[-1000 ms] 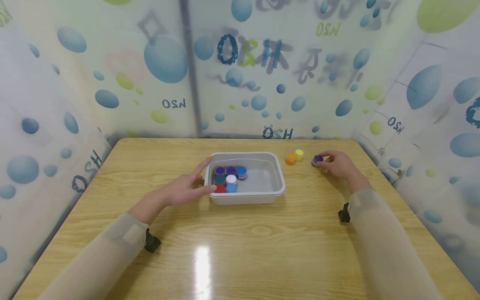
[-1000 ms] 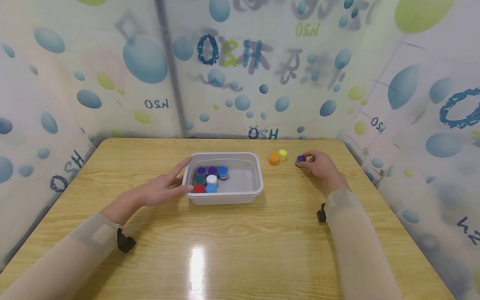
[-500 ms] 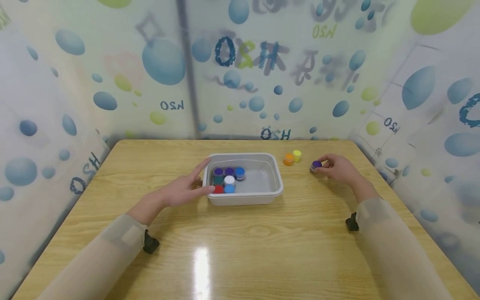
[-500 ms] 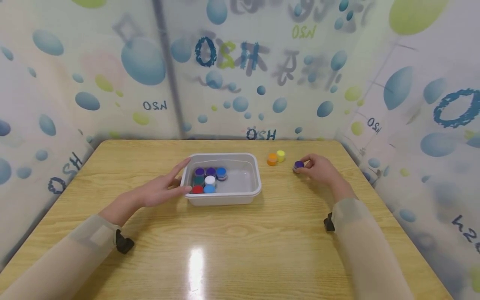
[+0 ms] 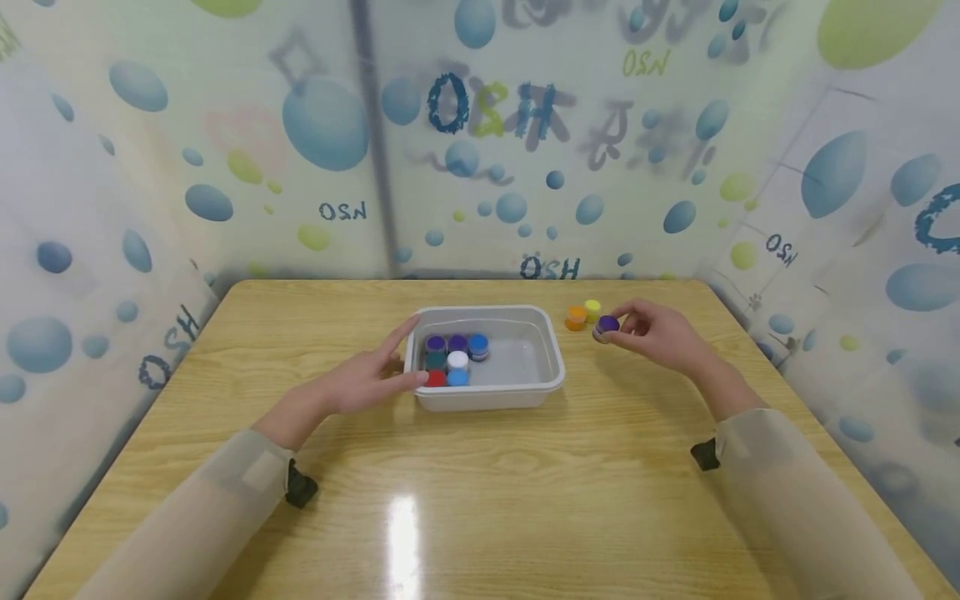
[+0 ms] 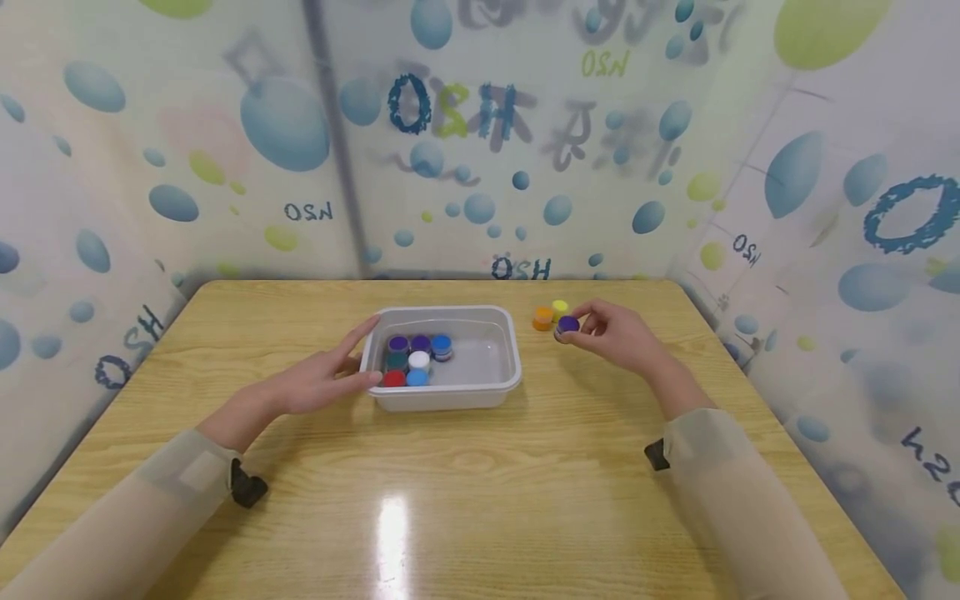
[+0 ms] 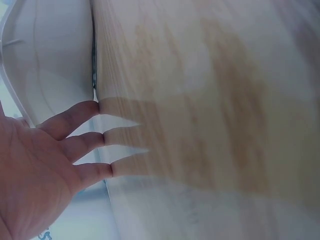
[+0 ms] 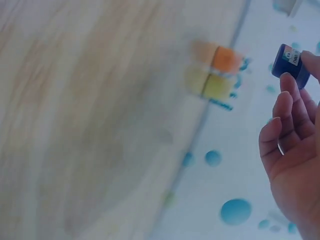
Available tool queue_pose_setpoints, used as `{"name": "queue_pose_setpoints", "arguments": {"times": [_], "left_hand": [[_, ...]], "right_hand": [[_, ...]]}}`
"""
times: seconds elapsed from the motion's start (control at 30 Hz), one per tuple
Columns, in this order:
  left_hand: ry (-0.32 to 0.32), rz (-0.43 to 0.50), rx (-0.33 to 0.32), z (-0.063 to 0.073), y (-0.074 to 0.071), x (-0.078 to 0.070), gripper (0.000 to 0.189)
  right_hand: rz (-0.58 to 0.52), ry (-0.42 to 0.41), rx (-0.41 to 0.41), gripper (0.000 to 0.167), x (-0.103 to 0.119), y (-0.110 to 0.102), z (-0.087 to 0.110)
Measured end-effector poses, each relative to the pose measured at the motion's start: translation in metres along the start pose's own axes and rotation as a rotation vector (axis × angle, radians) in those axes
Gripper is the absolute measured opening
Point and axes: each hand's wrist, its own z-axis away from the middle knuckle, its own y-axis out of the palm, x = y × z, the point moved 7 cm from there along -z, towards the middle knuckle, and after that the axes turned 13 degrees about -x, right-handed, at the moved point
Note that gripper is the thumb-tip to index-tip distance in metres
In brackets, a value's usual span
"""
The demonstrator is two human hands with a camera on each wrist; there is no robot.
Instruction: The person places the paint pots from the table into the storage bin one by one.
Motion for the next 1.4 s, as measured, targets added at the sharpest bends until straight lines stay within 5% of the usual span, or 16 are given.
{"name": "queue_pose_setpoints", "arguments": {"times": [0.37, 0.73, 1.1, 1.4], "left_hand": [[0.001, 0.002, -0.004, -0.001, 0.0, -0.001, 0.098], [0.01, 0.007, 0.0, 0.0, 0.0, -0.001, 0.098], [0.017, 0.023, 0.003, 0.001, 0.002, -0.001, 0.098], [0.008, 0.008, 0.002, 0.0, 0.0, 0.0, 0.098]], "right_hand": [[-0.144, -0.127, -0.021, 0.037, 0.065, 0.019, -0.006], [-0.195, -0.225, 0.085, 0.034, 0.12, 0.071, -0.017], [-0.182, -0.258, 0.178, 0.031, 0.144, 0.112, -0.027], [-0.182, -0.194, 0.25, 0.03, 0.141, 0.13, -0.027]]}}
